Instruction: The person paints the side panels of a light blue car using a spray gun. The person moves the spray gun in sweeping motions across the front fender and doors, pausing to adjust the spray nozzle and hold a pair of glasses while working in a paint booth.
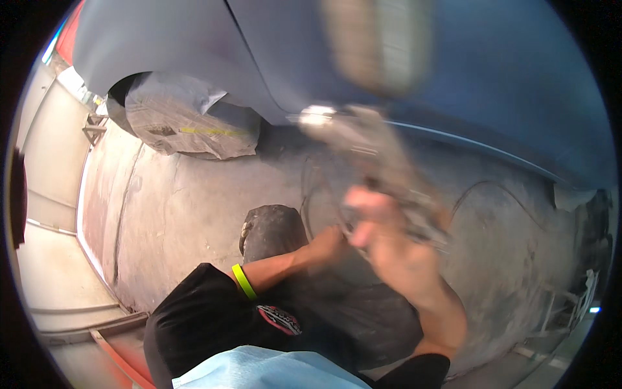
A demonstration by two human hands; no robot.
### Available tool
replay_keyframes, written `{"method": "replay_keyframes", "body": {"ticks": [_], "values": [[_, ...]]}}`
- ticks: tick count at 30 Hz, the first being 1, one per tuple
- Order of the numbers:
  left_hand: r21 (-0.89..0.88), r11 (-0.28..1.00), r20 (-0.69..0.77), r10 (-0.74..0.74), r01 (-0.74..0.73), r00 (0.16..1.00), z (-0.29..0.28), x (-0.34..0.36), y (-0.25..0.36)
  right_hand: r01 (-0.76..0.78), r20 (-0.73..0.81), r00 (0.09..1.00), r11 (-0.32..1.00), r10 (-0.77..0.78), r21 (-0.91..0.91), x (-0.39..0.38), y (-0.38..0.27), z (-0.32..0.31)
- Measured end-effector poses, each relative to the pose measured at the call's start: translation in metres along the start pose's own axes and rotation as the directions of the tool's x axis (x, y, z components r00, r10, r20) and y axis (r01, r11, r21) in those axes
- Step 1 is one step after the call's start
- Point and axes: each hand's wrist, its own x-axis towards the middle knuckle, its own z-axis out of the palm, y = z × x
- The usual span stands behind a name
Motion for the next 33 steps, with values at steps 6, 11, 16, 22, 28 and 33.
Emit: {"method": "replay_keyframes", "body": {"ticks": [6,11,16,22,28,33], "values": [[-0.021,0.866,-0.307,0.470,-0.500,0.827,-0.010,0.008,0.004,-0.015,0.198,0.980,0.977,-0.028,0.212,0.044,-0.015,0.042],[-0.085,0.956,-0.071,0.277,-0.282,0.958,-0.009,-0.009,0.011,-0.116,0.115,0.990,0.952,0.087,0.282,0.026,0.002,-0.023],[0.004,0.994,0.153,0.103,-0.105,0.983,-0.003,-0.020,0.010,-0.073,-0.519,0.852,0.997,0.063,0.001,-0.025,0.025,-0.139],[0.089,0.993,0.301,0.049,-0.079,0.952,-0.015,-0.021,0.035,-0.017,-0.858,0.499,0.988,-0.125,-0.154,-0.053,0.036,-0.318],[-0.123,0.978,0.446,-0.099,0.170,0.890,-0.058,-0.025,0.090,-0.056,-0.928,0.337,0.980,-0.161,-0.191,-0.061,0.043,-0.471],[-0.117,0.959,0.442,-0.183,0.259,0.878,-0.120,-0.055,0.159,-0.130,-0.975,0.197,0.982,-0.107,-0.134,-0.063,0.007,-0.554]]}}
